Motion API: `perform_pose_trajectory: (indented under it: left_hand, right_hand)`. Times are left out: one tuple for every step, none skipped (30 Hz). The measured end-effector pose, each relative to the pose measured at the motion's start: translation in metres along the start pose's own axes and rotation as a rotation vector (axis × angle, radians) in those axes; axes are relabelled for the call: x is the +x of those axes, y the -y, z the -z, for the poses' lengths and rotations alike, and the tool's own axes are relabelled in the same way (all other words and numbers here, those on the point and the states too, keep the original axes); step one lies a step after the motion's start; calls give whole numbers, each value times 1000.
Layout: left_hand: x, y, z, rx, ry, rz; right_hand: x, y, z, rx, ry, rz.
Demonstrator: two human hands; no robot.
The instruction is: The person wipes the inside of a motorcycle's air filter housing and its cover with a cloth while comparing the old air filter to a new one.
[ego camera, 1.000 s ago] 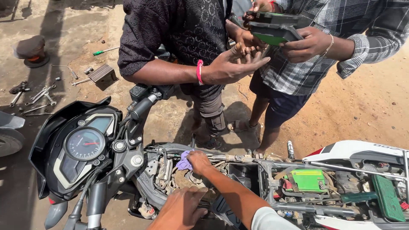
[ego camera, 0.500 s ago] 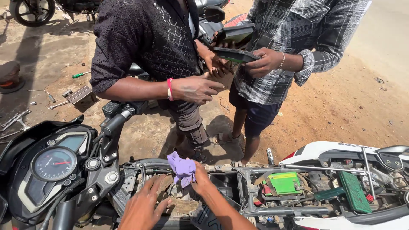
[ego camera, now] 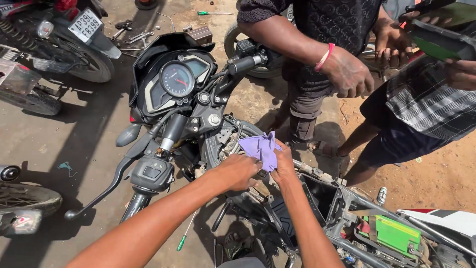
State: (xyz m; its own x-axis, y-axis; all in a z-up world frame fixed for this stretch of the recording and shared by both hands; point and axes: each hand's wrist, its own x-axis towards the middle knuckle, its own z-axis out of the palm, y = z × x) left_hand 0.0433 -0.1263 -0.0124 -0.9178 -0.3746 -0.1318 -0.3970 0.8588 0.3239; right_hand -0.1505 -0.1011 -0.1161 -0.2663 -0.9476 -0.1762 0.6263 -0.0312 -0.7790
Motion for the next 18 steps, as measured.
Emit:
perform_pose_trajectory:
  left_hand:
    - [-3,-2,1,-8,14,10]
    - [-5,-3,1,-17,-1,2]
    - [-5,-5,1,-26,-20,-7]
    - [-6,-6,-5,-36,-9,0]
    - [-5,-3,-7,-51,-15,-6]
    - [-4,-1,-9,-65,-20,-12]
    - [-4,-2,-13,-66,-18,-3]
    - [-5,-3,-16,-36,9,-27]
    - [-6,-5,-20,-7,37,-52]
    - [-8,-10,-21,-9,40,-43]
    - [-9,-15,-20,-10,70,-43]
    - [-9,-19,-19,-12,100,-43]
    - [-9,-17,-17,-6,98,-36]
    - [-9,-15,-15,27,125,-55]
    - [-13,-19,-18,47,160,-76]
    - [-16,-16,-20,39,167,-71]
    - [-15,-14,-20,32,149,-23]
    - [-13,-12,-19,24,131,25]
  right_hand:
    - [2,-5,-1,7,-4,-17]
    - [4,-10,-2,-5,-38,-15]
    - [6,-13,-1,-20,-74,-12]
    - [9,-24,3,-18,-79,-27]
    - [18,-32,4,-19,-88,0]
    - [26,-40,5,-21,-97,27]
    - [30,-43,-1,-19,-92,20]
    - [34,-46,-8,-70,-91,47]
    - [37,-49,-14,-121,-92,75]
    - [38,-45,-30,-119,-88,67]
    - [41,-39,-46,-204,-59,126]
    - [44,-32,-62,-288,-30,185]
    - [53,-29,-78,-284,-22,187]
    - [63,-25,-94,-540,-96,331]
    - [65,-25,-105,-800,-178,462]
    - [66,-30,-117,-800,-177,452]
    - [70,-31,-128,-957,-11,624]
    - [73,-31,-138,-1110,163,793]
